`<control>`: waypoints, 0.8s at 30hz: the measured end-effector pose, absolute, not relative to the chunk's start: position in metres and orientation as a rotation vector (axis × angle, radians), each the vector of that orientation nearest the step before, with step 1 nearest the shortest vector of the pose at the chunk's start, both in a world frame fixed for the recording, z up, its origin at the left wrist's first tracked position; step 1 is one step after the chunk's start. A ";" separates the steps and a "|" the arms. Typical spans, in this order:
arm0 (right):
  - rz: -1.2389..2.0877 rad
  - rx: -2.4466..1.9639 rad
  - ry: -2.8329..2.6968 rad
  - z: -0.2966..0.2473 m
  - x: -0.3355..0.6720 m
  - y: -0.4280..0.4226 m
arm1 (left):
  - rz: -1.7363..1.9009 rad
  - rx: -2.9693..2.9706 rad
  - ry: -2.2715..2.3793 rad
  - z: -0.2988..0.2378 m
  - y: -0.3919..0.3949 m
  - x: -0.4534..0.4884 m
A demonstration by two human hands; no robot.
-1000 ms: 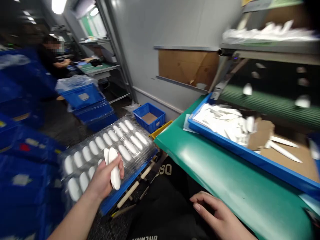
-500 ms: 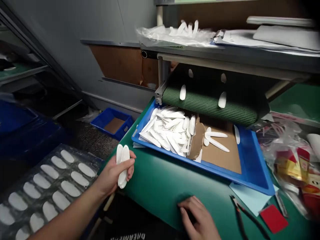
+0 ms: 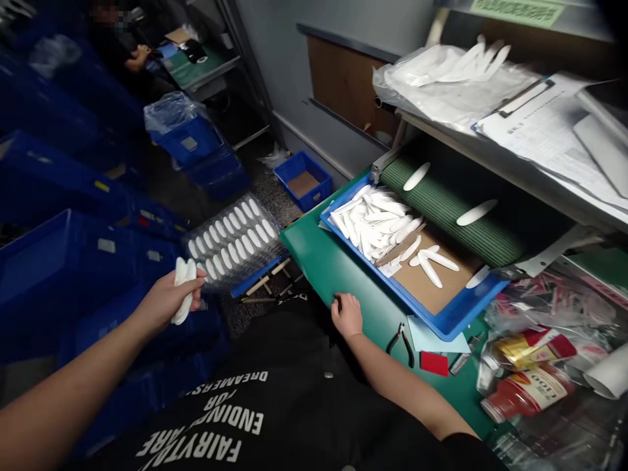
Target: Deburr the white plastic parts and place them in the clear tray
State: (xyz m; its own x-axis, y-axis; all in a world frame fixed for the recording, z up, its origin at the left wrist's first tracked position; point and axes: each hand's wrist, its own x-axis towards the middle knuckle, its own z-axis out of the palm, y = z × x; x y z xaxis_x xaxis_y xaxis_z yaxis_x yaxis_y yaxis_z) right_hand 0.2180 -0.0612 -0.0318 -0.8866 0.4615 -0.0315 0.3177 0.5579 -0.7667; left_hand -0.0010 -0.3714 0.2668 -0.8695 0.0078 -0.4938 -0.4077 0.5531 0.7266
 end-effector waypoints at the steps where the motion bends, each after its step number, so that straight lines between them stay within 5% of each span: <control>1: 1.220 -0.669 -2.638 -0.034 0.218 -0.061 | 1.248 -0.394 2.389 0.268 -0.395 0.017; 10: 1.107 -0.720 -2.733 -0.052 0.224 -0.063 | 0.967 -0.611 2.358 0.232 -0.482 0.093; 16: 1.042 -0.752 -2.734 -0.057 0.226 -0.066 | 0.908 -0.474 2.234 0.202 -0.485 0.058; 24: 0.981 -0.852 -2.719 -0.057 0.223 -0.072 | 0.653 -0.263 1.943 0.089 -0.506 -0.020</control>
